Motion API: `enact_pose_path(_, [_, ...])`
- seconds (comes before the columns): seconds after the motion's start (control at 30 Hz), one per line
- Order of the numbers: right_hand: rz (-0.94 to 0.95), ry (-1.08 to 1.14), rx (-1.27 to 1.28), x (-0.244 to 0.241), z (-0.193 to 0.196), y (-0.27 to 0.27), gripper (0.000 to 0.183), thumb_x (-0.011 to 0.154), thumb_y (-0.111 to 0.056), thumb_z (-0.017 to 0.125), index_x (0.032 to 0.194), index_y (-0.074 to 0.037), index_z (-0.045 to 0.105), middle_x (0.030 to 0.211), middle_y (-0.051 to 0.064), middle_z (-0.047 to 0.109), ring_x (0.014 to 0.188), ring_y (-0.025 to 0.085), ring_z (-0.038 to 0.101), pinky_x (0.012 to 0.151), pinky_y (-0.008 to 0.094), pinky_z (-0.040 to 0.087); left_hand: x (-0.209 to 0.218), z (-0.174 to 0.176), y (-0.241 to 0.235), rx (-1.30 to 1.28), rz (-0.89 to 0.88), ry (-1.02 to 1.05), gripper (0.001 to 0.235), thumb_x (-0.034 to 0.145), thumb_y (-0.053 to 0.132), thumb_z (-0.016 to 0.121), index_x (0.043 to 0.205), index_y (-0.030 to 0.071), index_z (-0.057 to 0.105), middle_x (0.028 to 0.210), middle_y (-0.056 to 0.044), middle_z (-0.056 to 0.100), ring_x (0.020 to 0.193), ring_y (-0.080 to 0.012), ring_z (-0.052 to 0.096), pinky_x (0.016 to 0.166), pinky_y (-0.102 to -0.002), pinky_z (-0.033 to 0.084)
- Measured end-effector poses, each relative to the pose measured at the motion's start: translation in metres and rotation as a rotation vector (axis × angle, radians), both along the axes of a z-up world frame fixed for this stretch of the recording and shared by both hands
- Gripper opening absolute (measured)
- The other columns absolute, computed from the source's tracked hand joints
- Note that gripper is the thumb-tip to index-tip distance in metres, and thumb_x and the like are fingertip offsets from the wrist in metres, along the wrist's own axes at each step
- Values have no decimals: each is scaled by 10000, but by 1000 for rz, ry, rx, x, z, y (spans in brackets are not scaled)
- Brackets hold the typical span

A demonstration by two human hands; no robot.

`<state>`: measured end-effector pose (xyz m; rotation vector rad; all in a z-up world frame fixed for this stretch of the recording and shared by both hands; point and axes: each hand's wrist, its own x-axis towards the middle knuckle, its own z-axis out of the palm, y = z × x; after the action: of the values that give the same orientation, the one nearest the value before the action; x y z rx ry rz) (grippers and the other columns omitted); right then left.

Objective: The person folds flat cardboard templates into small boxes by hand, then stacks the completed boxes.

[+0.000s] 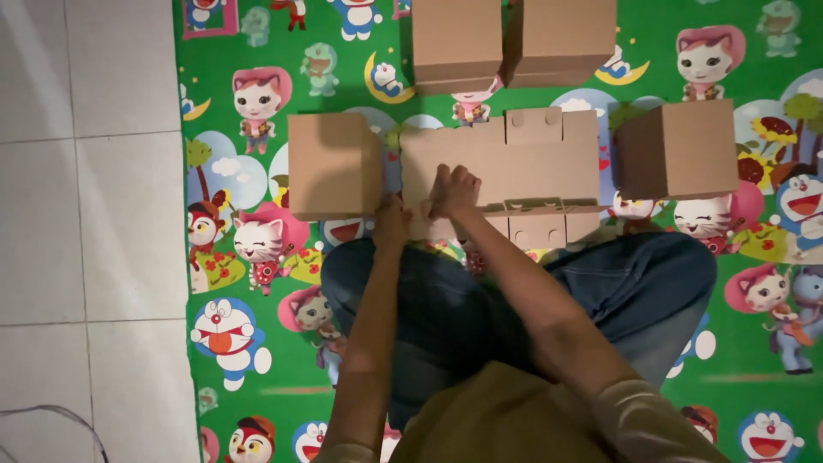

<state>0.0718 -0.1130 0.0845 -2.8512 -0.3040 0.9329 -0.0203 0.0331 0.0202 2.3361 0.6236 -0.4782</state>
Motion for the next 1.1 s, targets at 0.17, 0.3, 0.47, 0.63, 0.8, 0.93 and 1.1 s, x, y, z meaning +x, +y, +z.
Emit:
enact_pose_path(0.17, [137,-14,-13,18,-4,-12,870,613,-312,974,1294,-155,454,1294,241,557,1232,503,545,990,540,352,4,30,-3,-45,20,-32,238,1035,183,607,1186,0,589,1202,-248,682,1148,-442,670,874,-607,582])
enact_pose_path(0.3, [198,-38,-130,37,-6,-23,330,599,-181,971,857,-157,767,955,149,767,1057,446,660,973,526,323,0,28,-5,-70,43,-30,277,1036,200,611,1225,1,579,1212,-246,676,1133,-437,676,868,-610,585])
enact_pose_path(0.47, [268,-59,-5,35,-10,-42,134,683,-176,907,715,-172,776,829,135,762,1019,417,681,1064,561,282,1,-14,9,-46,-4,-23,271,1019,265,596,1225,92,567,1175,-185,688,1141,-403,685,911,-560,585])
enact_pose_path(0.63, [80,237,703,46,62,-111,446,957,-259,611,1199,115,630,1248,409,650,1235,603,563,1090,664,370,-18,49,2,-150,-29,-175,284,1047,248,542,1219,22,557,1150,-325,661,1135,-539,635,943,-630,537])
enact_pose_path(0.8, [142,-461,399,118,-31,-248,345,862,-85,760,1181,36,708,1078,271,698,969,495,700,747,590,569,-33,35,2,-60,-110,-290,363,1022,271,592,1355,147,516,1133,-265,701,1111,-480,660,930,-606,539])
enact_pose_path(0.93, [125,-524,20,114,-62,-302,736,695,-276,838,1362,-23,655,1313,193,663,1088,440,688,804,547,590,-38,28,2,47,-125,-234,308,976,233,626,1257,112,592,1129,-177,704,1146,-405,658,963,-622,514])
enact_pose_path(1.1, [150,-512,97,121,-57,-296,764,677,-456,773,1357,-159,592,1294,82,623,1138,375,668,941,560,508,-43,40,-6,229,-107,-201,138,977,205,594,1027,86,645,913,-198,715,932,-394,721,828,-526,582])
